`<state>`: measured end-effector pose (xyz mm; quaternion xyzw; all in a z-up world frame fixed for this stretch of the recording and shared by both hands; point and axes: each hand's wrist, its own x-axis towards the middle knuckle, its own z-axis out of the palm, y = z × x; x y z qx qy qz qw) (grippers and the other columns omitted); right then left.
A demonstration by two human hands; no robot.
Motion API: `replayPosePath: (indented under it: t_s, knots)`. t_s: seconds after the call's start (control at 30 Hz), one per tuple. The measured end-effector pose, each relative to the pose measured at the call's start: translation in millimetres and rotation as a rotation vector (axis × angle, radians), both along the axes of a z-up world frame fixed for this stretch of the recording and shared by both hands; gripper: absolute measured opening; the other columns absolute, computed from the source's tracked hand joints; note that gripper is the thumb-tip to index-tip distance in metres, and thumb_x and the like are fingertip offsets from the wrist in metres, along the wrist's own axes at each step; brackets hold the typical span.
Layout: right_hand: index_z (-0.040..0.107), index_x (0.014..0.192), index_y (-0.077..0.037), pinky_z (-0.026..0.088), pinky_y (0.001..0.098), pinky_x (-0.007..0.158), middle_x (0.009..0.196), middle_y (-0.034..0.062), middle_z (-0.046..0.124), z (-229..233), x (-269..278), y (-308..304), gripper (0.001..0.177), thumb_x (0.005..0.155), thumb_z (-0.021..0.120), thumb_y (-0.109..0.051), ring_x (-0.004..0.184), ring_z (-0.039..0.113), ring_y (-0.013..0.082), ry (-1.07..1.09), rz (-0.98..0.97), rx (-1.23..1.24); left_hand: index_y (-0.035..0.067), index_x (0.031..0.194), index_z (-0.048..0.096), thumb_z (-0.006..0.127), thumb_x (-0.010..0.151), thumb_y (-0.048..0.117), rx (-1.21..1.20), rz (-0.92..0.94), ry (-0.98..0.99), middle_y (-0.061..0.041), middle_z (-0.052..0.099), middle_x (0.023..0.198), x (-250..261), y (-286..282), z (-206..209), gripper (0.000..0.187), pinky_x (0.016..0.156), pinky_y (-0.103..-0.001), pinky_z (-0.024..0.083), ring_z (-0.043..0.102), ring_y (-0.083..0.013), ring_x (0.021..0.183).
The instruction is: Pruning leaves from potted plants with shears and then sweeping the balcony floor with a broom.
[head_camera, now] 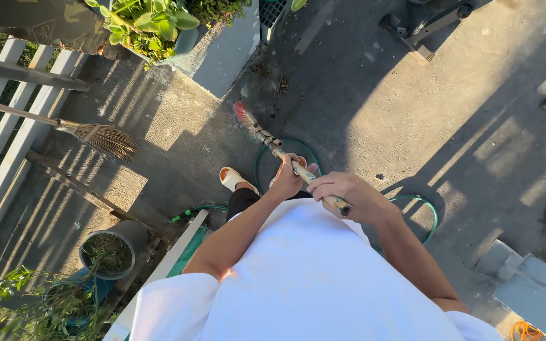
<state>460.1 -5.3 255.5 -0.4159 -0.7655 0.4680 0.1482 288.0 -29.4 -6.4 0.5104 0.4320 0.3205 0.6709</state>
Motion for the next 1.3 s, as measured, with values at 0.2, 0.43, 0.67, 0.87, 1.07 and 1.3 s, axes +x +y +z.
replayPosePath:
  t_s: [0.2,0.43,0.67,0.87,1.07,1.3]
  knots:
    - [0.070,0.090,-0.009,0.055,0.0414,0.085,0.120,0.0062,0.074,-32,20,3,0.024,0.068,0.078,-0.005,0.101,0.069,0.0298,-0.083,-0.032,0.051,0.003,0.112,0.039,0.080,0.087,0.016,-0.084,-0.002,0.216,-0.007,0.063,0.088,34,39,21,0.050,0.069,-0.031,0.057,0.070,-0.0128,0.084]
    - [0.071,0.099,-0.008,0.059,0.0347,0.076,0.118,0.0096,0.074,-8,19,-11,0.023,0.078,0.079,-0.002,0.092,0.075,0.0256,0.015,-0.335,0.209,0.007,0.112,0.050,0.080,0.089,0.029,-0.040,-0.214,0.411,-0.008,0.073,0.086,43,87,100,0.044,0.073,-0.037,0.056,0.073,-0.0179,0.081]
    - [0.069,0.105,-0.005,0.060,0.0292,0.073,0.114,0.0124,0.075,-97,-22,37,0.018,0.089,0.075,0.003,0.091,0.077,0.0209,0.252,-0.686,0.256,0.006,0.126,0.051,0.077,0.084,0.050,0.131,-0.186,0.619,-0.014,0.073,0.096,19,166,-3,0.067,0.077,-0.044,0.055,0.073,-0.0309,0.092]
    - [0.069,0.104,-0.005,0.061,0.0283,0.074,0.117,0.0138,0.075,-65,-37,54,0.021,0.086,0.076,0.003,0.091,0.078,0.0212,0.230,-0.749,0.276,0.009,0.119,0.058,0.075,0.085,0.059,0.137,-0.394,0.711,-0.021,0.071,0.102,6,187,20,0.063,0.080,-0.047,0.055,0.071,-0.0375,0.095]
    - [0.072,0.101,-0.006,0.061,0.0294,0.076,0.116,0.0130,0.076,-85,-71,83,0.020,0.084,0.077,0.002,0.095,0.078,0.0225,0.247,-0.878,0.318,0.007,0.119,0.057,0.074,0.086,0.057,0.273,-0.422,0.574,-0.023,0.072,0.096,-23,227,1,0.062,0.079,-0.048,0.054,0.071,-0.0409,0.094]
    - [0.072,0.102,-0.006,0.061,0.0320,0.086,0.116,0.0121,0.075,-75,-103,81,0.021,0.083,0.076,0.003,0.103,0.076,0.0244,0.168,-1.003,0.291,0.008,0.114,0.059,0.069,0.089,0.059,0.197,-0.726,0.644,-0.020,0.074,0.094,-25,243,22,0.057,0.076,-0.047,0.055,0.072,-0.0388,0.091]
